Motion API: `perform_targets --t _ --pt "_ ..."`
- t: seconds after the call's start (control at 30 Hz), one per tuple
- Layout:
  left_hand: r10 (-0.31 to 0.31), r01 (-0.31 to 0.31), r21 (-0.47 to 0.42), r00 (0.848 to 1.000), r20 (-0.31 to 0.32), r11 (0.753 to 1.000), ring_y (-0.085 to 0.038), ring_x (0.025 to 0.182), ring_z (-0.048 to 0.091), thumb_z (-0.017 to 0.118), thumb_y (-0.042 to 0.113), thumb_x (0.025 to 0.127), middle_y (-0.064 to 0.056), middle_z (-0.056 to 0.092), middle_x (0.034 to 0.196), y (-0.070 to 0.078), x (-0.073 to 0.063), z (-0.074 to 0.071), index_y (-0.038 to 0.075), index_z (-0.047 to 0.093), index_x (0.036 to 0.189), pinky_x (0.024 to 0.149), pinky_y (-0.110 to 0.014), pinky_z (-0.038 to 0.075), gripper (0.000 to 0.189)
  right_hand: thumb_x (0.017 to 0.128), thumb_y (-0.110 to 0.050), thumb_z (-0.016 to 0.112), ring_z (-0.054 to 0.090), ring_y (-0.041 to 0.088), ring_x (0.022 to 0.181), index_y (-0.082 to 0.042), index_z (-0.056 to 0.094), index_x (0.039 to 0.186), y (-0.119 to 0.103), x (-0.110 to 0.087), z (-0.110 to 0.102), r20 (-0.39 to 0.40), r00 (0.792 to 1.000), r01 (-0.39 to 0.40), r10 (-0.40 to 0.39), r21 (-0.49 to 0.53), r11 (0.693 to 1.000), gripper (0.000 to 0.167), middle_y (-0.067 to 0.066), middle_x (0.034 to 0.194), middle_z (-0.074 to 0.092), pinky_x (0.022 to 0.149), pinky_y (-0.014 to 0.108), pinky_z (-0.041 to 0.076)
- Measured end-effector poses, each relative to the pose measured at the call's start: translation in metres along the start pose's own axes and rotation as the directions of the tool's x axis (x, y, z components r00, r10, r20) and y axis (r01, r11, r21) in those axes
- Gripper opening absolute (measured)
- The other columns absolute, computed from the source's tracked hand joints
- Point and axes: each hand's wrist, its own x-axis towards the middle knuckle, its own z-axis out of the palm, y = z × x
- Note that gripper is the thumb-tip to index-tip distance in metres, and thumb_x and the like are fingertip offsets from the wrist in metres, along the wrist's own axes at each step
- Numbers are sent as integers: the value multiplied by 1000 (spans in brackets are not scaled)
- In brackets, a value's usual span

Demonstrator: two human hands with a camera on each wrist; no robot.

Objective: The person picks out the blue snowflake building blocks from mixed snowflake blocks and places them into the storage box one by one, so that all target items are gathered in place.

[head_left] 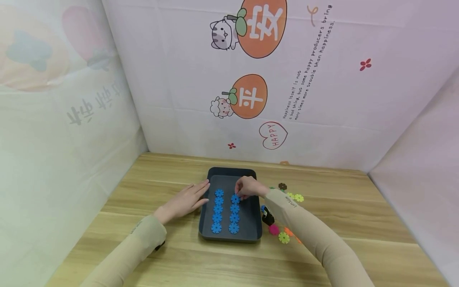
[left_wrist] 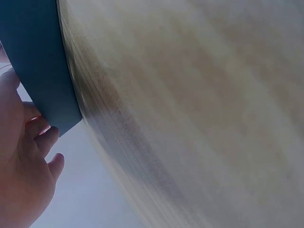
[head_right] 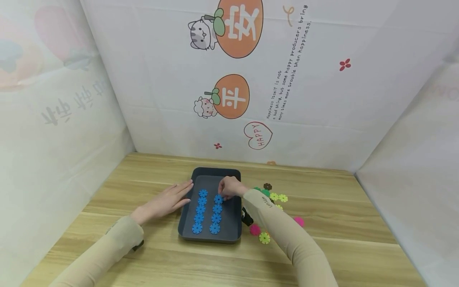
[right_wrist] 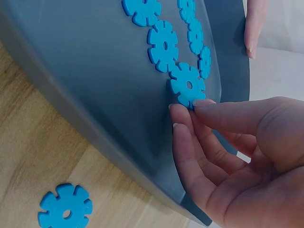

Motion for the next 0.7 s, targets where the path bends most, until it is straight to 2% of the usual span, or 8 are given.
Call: perform_targets --t 0.47,0.7 --pt "2 -2 -9 1000 -15 1000 -28 150 33 44 39 106 -13 28 163 3 0 -1 4 31 155 121 -56 29 62 91 0 65 73 29 81 1 72 91 -2 -3 2 -18 1000 8 -9 -36 999 7 14 87 74 76 37 62" --pt "-9 9 -4 1000 -7 1000 -28 150 33 43 40 106 -14 28 163 5 0 -2 3 31 155 121 -56 28 62 92 0 65 74 28 81 2 72 92 1 -5 -4 -28 999 28 -28 -1 1000 7 12 86 73 76 37 63"
